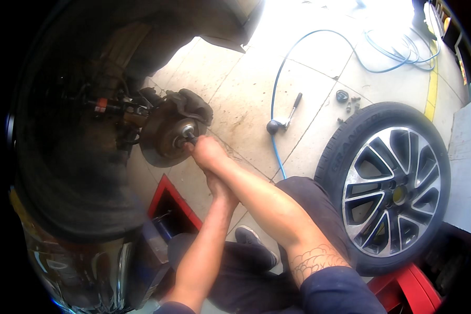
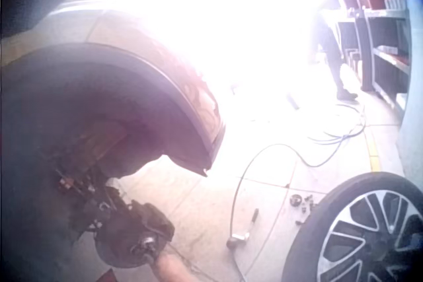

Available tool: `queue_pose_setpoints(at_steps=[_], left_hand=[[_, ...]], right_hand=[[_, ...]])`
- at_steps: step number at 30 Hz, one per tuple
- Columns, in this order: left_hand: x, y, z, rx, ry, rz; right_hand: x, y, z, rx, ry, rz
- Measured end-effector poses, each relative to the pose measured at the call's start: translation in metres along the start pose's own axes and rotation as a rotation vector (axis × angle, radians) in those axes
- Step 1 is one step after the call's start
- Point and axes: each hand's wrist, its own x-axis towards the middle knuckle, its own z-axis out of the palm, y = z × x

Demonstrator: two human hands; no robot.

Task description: The person removes a tire from a car, retrieves a pneumatic impact wrench, and uses it to remove lug nuts from the wheel hub. The person then picks up the tire and uses the impact wrench to tighten the lug nuts onto the tire while it rests on the floor.

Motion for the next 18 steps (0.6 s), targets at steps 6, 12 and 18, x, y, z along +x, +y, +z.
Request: queue_pose_setpoints(at_steps=[6,12,18], left_hand=[[-0.017,0.011,0.007,0.214,0.024,0.068],[-0.017,0.019,-0.008,0.157,0.143,-0.099],[-0.014,0.019,-0.020,0.164,0.201,-0.175]], right_hand=[[-0.004,0.000,0.003,0.011,0.025,0.031],[-0.003,0.006,0.014,0.070,0.065,0.051],[-0.002,0.016,0.025,0.095,0.084,0.104]])
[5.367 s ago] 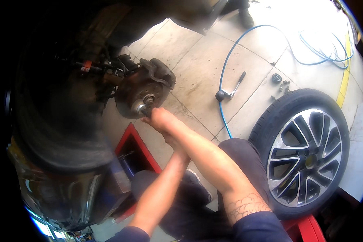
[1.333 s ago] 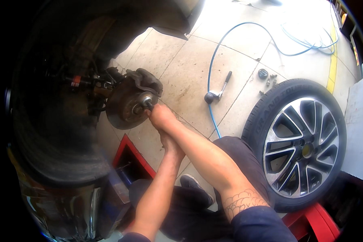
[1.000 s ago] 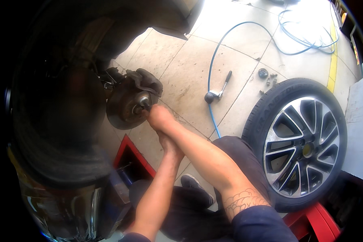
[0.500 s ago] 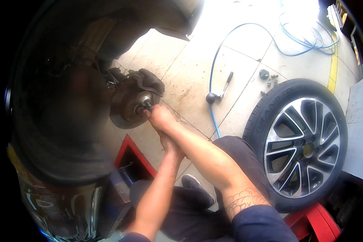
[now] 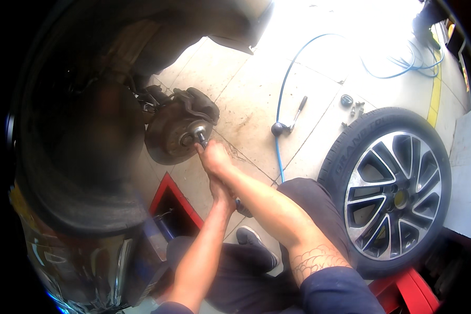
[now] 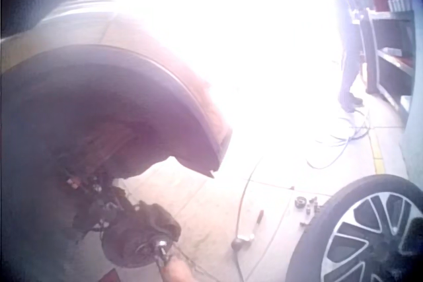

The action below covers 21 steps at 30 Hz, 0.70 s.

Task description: The person removes a tire from a car, retrieves a pneumatic impact wrench, and uses it to remove lug nuts from the wheel hub. The person then picks up the tire and uses the impact wrench to tighten the lug nuts onto the tire while it rests on the floor.

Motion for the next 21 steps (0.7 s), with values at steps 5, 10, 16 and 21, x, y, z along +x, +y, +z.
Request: queue_pose_setpoints(at_steps=[5,10,16,21], left_hand=[[-0.013,0.010,0.005,0.047,0.084,0.002],[-0.008,0.012,-0.015,0.081,0.027,0.020],[-0.007,0.013,-0.019,0.112,0.077,0.029],[-0.005,0.014,-0.026,0.132,0.062,0.049]], right_hand=[[-0.002,0.006,0.017,0.014,0.086,-0.054],[-0.009,-0.002,0.018,0.106,0.046,-0.022],[-0.013,-0.006,0.020,0.154,0.074,-0.038],[-0.016,-0.009,0.021,0.172,0.066,-0.029]])
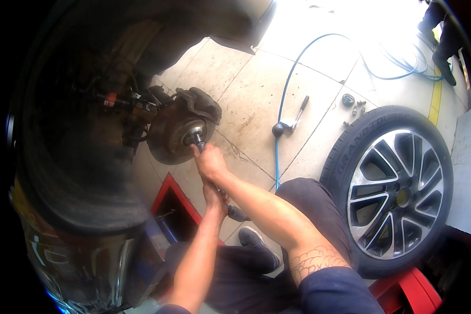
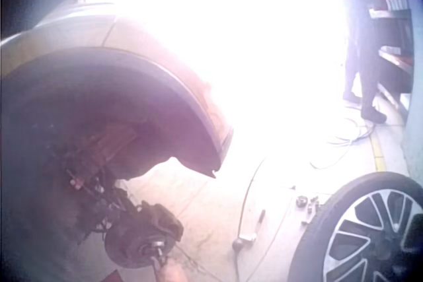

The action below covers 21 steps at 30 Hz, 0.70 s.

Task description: The person removes a tire from a car, retrieves a pneumatic impact wrench, and uses it to remove lug nuts from the wheel hub. The person then picks up the tire and uses the impact wrench to tighten the lug nuts onto the tire while it rests on the floor.

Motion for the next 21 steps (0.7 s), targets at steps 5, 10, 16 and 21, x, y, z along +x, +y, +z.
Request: queue_pose_setpoints(at_steps=[5,10,16,21], left_hand=[[0.0008,-0.0017,-0.0033,0.018,0.013,0.009],[0.0014,-0.0012,-0.0041,0.012,0.010,0.007],[0.0036,-0.0023,-0.0048,0.005,-0.002,0.012],[0.0065,-0.0044,-0.0067,0.036,-0.033,0.007]], right_hand=[[-0.0005,0.0018,0.0041,0.000,0.016,0.009],[0.0000,0.0012,0.0069,-0.002,0.033,-0.021],[-0.0003,0.0004,0.0077,-0.031,0.036,-0.020],[0.0030,0.0056,0.0051,0.023,0.017,0.046]])
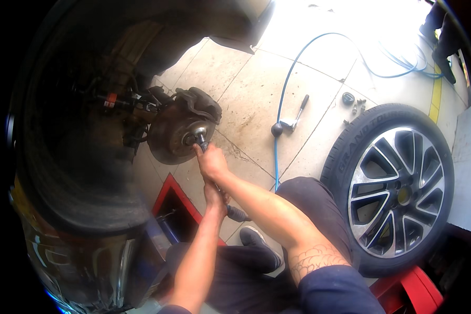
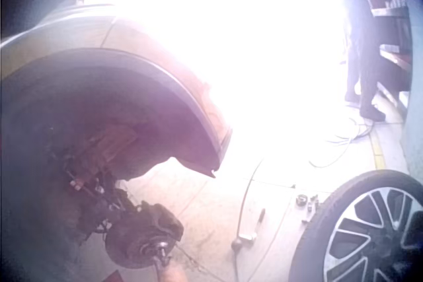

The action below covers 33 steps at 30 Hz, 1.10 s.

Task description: The person removes a tire from a car, retrieves a pneumatic impact wrench, and uses it to remove lug nuts from the wheel hub. The person then picks up the tire and uses the impact wrench to tighten the lug nuts onto the tire while it rests on the floor.

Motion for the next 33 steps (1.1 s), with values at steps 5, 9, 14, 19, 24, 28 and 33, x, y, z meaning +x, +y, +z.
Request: queue_pose_setpoints(at_steps=[5,9,14,19,24,28,33], left_hand=[[0.003,-0.001,0.001,-0.008,0.015,-0.005],[0.002,0.000,0.001,0.022,0.008,-0.020],[0.009,-0.003,-0.006,0.005,-0.003,-0.040],[0.015,-0.008,-0.011,0.021,0.006,-0.023],[0.013,-0.006,-0.012,0.036,-0.020,-0.018],[0.006,0.000,-0.009,0.048,-0.015,-0.006],[0.008,-0.001,-0.012,0.046,-0.032,-0.024]], right_hand=[[0.000,0.002,0.001,-0.016,0.040,-0.045],[0.002,0.006,-0.002,0.029,-0.001,0.039],[0.007,0.013,0.005,-0.014,0.058,0.024],[0.004,0.012,0.004,0.026,0.014,0.063],[0.004,0.009,0.003,0.037,0.006,0.080],[0.002,0.006,0.002,0.045,0.007,0.062],[0.005,0.012,0.006,0.034,0.027,0.076]])
